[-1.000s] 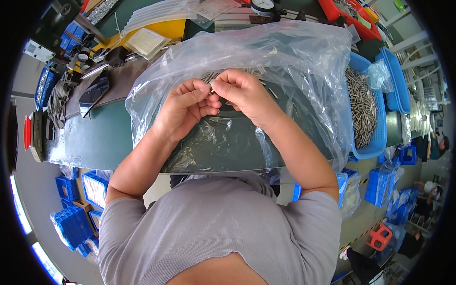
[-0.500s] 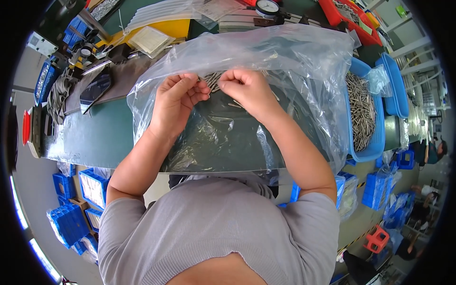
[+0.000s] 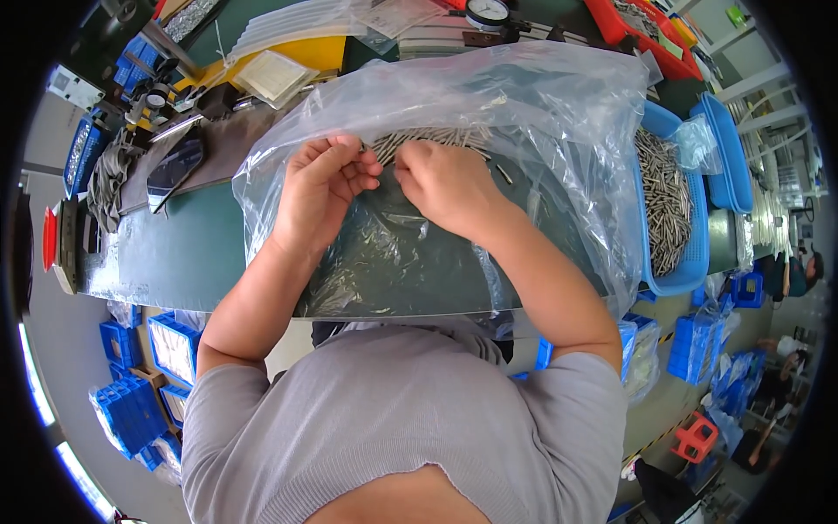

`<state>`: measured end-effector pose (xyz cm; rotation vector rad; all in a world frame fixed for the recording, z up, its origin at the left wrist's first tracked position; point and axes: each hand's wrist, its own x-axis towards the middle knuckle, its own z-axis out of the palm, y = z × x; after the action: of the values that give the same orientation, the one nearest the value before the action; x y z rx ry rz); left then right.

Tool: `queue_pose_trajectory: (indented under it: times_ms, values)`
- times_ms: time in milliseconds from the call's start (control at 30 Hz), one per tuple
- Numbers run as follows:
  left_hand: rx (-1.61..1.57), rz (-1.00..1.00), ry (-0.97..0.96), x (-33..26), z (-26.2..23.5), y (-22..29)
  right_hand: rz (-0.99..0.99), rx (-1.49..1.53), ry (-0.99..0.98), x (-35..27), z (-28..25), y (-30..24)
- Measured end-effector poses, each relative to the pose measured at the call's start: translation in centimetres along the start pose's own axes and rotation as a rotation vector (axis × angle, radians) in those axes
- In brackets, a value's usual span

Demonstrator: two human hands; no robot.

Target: Sorting and inspecting small metal pins at a workbench in a manufacturing environment.

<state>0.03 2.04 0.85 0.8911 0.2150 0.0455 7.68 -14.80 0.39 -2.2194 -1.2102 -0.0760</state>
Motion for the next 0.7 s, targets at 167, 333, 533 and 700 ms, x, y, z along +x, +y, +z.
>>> queue_pose_trajectory:
  times_ms: [167, 333, 533, 700]
  values:
    - [-0.044, -0.127, -0.022, -0.2, 0.2, -0.6, 0.378, 0.896, -0.017, 0.1, -2.7, 0.9]
    - [-0.139, -0.233, -0.122, -0.1, 0.2, -1.2, 0.443, 1.098, -0.064, 0.0, -2.5, 0.0]
    - [-0.170, -0.248, -0.130, -0.2, 0.1, -1.2, 0.424, 1.058, -0.061, 0.1, -2.6, -0.4]
    - [-0.149, -0.237, -0.141, 0.0, 0.0, -1.3, 0.346, 1.094, -0.173, 0.3, -2.0, -0.1]
